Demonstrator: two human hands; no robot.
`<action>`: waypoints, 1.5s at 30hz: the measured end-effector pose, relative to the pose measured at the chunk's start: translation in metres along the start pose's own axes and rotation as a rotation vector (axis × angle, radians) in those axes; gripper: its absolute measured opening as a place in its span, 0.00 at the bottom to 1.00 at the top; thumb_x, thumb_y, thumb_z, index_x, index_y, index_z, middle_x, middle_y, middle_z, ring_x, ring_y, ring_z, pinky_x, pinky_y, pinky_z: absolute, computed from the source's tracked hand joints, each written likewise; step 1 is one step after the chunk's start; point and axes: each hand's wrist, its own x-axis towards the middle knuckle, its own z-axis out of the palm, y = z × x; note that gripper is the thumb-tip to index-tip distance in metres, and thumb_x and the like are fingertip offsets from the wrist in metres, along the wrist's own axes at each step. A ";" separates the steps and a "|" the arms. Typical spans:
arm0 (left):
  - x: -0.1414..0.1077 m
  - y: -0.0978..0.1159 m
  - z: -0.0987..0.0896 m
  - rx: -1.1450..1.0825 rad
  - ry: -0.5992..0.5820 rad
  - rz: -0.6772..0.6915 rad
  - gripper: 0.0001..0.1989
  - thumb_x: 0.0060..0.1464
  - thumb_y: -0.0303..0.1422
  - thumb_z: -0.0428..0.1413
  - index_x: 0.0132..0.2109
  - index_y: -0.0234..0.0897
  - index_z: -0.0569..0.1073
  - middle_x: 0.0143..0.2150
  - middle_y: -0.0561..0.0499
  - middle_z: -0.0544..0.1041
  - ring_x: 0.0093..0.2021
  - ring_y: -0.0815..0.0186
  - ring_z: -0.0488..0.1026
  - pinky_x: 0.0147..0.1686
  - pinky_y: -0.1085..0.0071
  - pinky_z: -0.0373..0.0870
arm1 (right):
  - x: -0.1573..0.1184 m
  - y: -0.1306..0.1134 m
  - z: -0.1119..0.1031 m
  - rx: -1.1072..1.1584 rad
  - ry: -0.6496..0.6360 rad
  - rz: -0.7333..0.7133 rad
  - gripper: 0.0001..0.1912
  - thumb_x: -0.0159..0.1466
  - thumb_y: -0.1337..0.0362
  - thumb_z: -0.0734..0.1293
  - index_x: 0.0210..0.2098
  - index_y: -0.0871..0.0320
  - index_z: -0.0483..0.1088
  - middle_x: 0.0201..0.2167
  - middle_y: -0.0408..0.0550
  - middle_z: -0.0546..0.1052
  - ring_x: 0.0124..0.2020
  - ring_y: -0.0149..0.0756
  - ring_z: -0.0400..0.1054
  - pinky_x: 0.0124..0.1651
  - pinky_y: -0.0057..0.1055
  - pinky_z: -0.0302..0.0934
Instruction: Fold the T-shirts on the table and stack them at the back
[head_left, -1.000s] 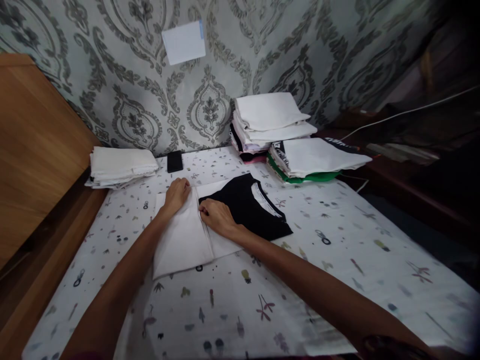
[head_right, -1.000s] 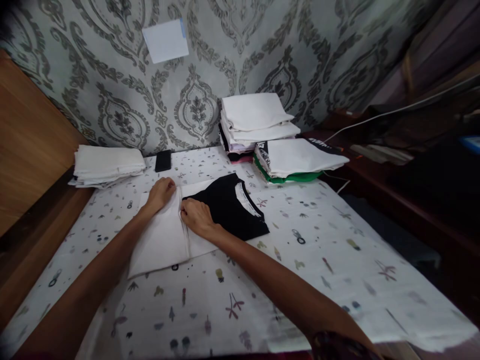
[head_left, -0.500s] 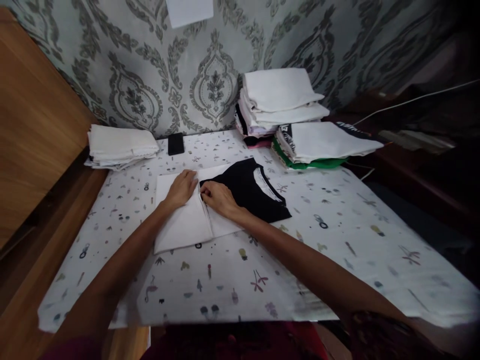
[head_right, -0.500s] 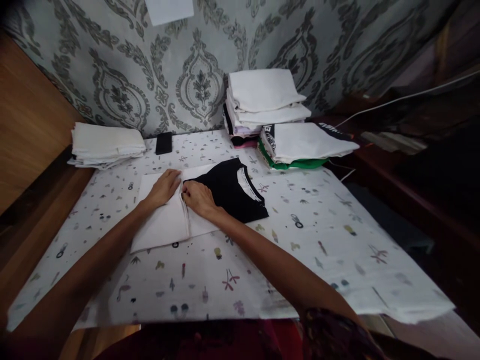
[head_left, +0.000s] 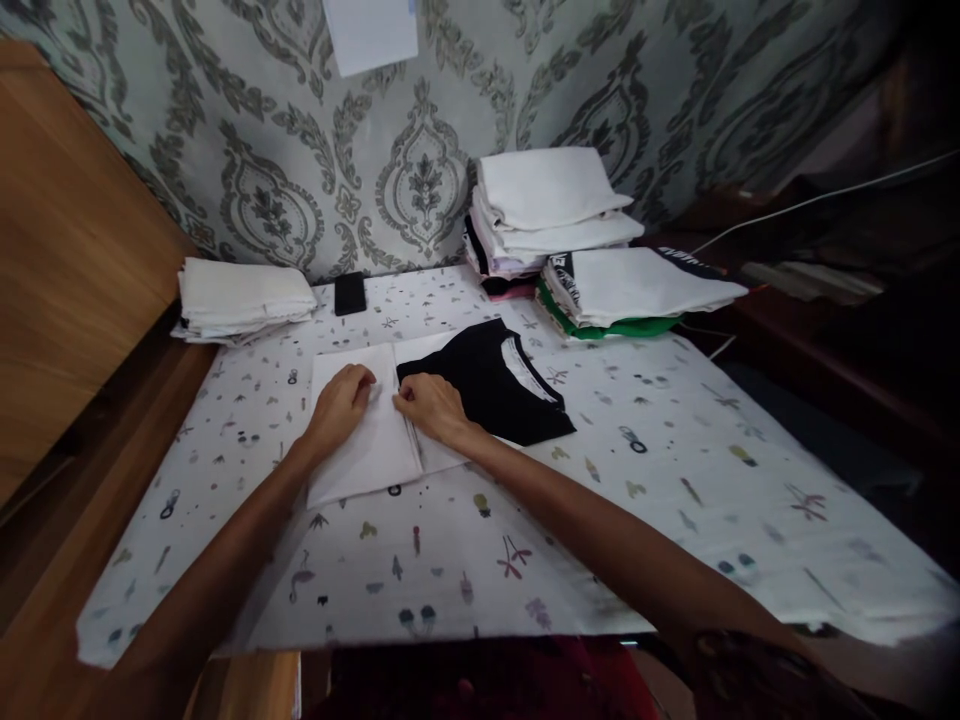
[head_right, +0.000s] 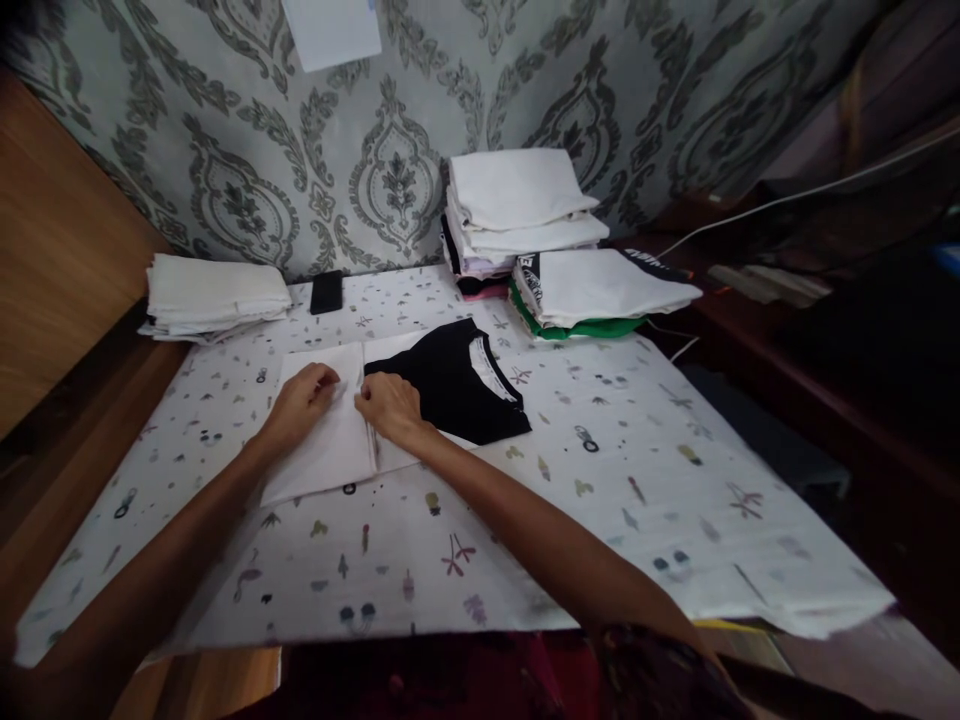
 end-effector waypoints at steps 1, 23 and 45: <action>-0.002 -0.003 0.001 -0.005 -0.015 0.009 0.08 0.60 0.31 0.48 0.42 0.39 0.72 0.41 0.47 0.76 0.44 0.59 0.73 0.47 0.60 0.71 | 0.002 0.000 0.003 -0.011 0.009 0.009 0.08 0.64 0.62 0.65 0.35 0.54 0.76 0.34 0.45 0.79 0.35 0.36 0.70 0.31 0.28 0.51; -0.049 0.012 0.016 0.127 -0.031 0.272 0.12 0.66 0.38 0.47 0.51 0.38 0.69 0.60 0.39 0.71 0.61 0.54 0.67 0.60 0.54 0.67 | 0.000 0.016 0.001 0.137 -0.006 -0.079 0.06 0.59 0.69 0.66 0.32 0.57 0.77 0.31 0.44 0.79 0.33 0.32 0.71 0.34 0.26 0.57; -0.017 -0.053 0.003 0.251 -0.137 -0.012 0.27 0.67 0.43 0.44 0.67 0.35 0.59 0.71 0.35 0.60 0.72 0.53 0.53 0.68 0.47 0.52 | 0.063 -0.037 0.041 -0.166 -0.003 -0.233 0.28 0.72 0.67 0.51 0.68 0.73 0.54 0.69 0.65 0.59 0.72 0.44 0.48 0.71 0.41 0.41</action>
